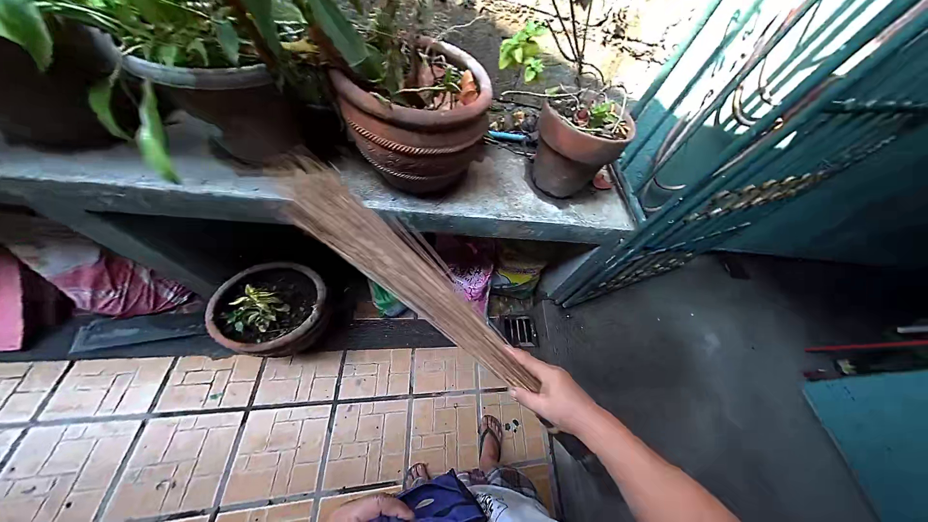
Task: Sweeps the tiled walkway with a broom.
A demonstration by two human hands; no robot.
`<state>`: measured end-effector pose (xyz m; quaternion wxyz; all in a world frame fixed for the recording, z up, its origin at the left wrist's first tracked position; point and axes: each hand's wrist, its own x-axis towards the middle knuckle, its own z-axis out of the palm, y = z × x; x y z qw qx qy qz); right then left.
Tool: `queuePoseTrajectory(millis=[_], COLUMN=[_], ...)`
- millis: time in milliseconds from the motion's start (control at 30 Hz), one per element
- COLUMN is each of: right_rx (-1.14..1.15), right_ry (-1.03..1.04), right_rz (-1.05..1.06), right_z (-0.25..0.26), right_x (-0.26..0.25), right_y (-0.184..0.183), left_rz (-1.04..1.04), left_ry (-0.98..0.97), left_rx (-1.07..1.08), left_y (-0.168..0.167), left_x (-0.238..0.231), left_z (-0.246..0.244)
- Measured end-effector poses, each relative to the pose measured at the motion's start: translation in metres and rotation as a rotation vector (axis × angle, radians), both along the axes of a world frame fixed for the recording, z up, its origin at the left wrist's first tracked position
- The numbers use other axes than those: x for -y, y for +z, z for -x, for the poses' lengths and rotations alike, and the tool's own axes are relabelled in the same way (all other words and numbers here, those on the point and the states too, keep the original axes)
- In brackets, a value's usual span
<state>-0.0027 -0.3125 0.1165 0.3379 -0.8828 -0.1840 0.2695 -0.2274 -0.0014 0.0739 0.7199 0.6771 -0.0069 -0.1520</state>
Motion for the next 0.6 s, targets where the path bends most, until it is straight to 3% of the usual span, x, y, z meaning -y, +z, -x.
queuePoseTrajectory(millis=[167, 300, 467, 600], right_rx=[0.005, 0.133, 0.225, 0.242], right_ry=[-0.577, -0.844, -0.877, -0.770], right_rz=[-0.083, -0.239, -0.119, 0.239], right_z=[0.065, 0.080, -0.014, -0.143], right_x=[0.136, 0.180, 0.194, 0.207], right_y=[-0.009, -0.026, -0.010, 0.019], left_rz=[0.011, 0.024, -0.012, -0.002], left_ry=[-0.161, -0.283, -0.362, -0.313], left_rx=[-0.017, -0.063, -0.066, -0.090], left_y=[-0.002, -0.003, -0.002, -0.001], left_x=[0.026, 0.056, 0.095, 0.108], left_z=[-0.054, -0.100, -0.143, -0.151])
